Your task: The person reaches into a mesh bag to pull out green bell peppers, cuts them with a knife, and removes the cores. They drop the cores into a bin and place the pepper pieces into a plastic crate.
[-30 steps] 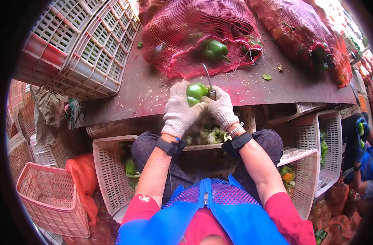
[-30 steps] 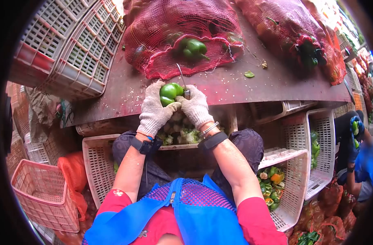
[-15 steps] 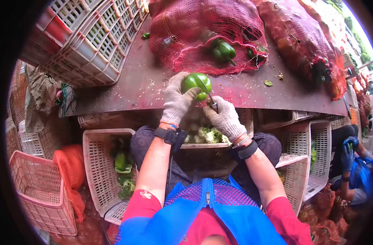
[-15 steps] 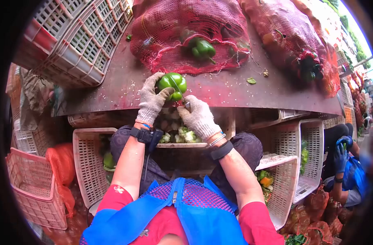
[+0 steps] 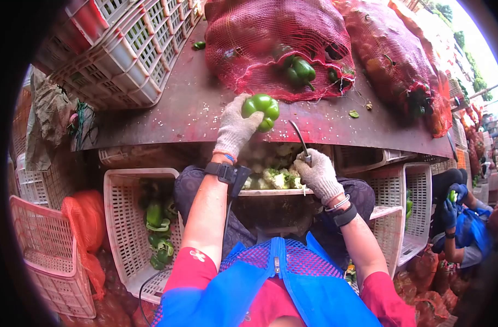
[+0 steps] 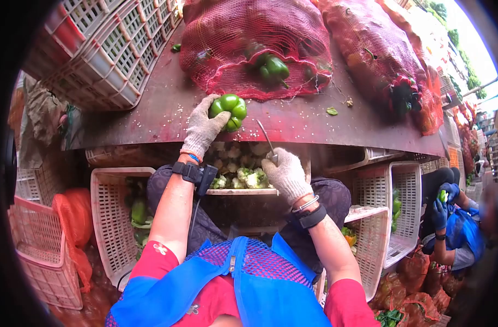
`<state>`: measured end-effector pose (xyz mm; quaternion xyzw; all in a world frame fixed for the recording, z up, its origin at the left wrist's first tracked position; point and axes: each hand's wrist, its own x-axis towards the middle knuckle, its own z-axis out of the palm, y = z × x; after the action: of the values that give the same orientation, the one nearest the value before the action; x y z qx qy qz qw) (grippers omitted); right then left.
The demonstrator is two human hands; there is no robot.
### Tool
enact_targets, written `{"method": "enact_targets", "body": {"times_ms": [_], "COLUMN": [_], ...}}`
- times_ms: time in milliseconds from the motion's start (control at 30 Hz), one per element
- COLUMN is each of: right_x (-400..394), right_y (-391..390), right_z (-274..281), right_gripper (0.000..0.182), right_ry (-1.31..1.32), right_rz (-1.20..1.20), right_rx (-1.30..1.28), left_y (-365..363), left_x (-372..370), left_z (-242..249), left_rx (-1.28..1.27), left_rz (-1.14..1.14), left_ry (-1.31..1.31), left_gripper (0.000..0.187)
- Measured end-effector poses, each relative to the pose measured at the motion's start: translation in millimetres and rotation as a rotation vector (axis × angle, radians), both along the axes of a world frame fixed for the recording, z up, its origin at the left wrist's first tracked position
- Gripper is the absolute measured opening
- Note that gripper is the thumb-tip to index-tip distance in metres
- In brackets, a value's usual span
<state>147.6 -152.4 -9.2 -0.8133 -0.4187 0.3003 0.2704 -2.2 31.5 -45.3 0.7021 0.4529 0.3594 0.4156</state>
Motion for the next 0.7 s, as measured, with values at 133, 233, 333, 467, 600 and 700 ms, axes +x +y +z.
{"method": "enact_targets", "body": {"times_ms": [133,233,333,467,600,700], "right_x": [-16.9,-22.9,-13.8,0.5,23.1,48.7], "right_y": [46.8,76.7,100.3,149.4,162.7,154.6], "right_z": [10.6,-5.5,-10.9,11.0,-8.0,-28.4], "right_gripper": [0.054,0.066,0.074,0.059,0.050,0.034], "right_ry": [-0.068,-0.056,-0.001,-0.306,-0.461,-0.559], "right_rz": [-0.122,-0.142,-0.188,-0.178,-0.104,-0.053], "right_rx": [0.356,0.421,0.305,0.139,0.205,0.216], "left_y": [-21.9,-41.0,-33.9,-34.8,-35.2,-32.5], "left_x": [2.1,4.6,3.5,2.4,-5.7,-14.1], "left_z": [1.0,-11.7,-6.3,-11.2,-7.3,-16.7], "left_rx": [-0.005,0.064,-0.018,-0.091,-0.415,-0.645], "left_rz": [-0.065,0.012,-0.003,0.001,0.007,0.006], "left_ry": [0.019,0.007,-0.032,-0.139,-0.465,-0.818], "left_gripper": [0.049,0.048,0.046,0.042,0.040,0.044]}}
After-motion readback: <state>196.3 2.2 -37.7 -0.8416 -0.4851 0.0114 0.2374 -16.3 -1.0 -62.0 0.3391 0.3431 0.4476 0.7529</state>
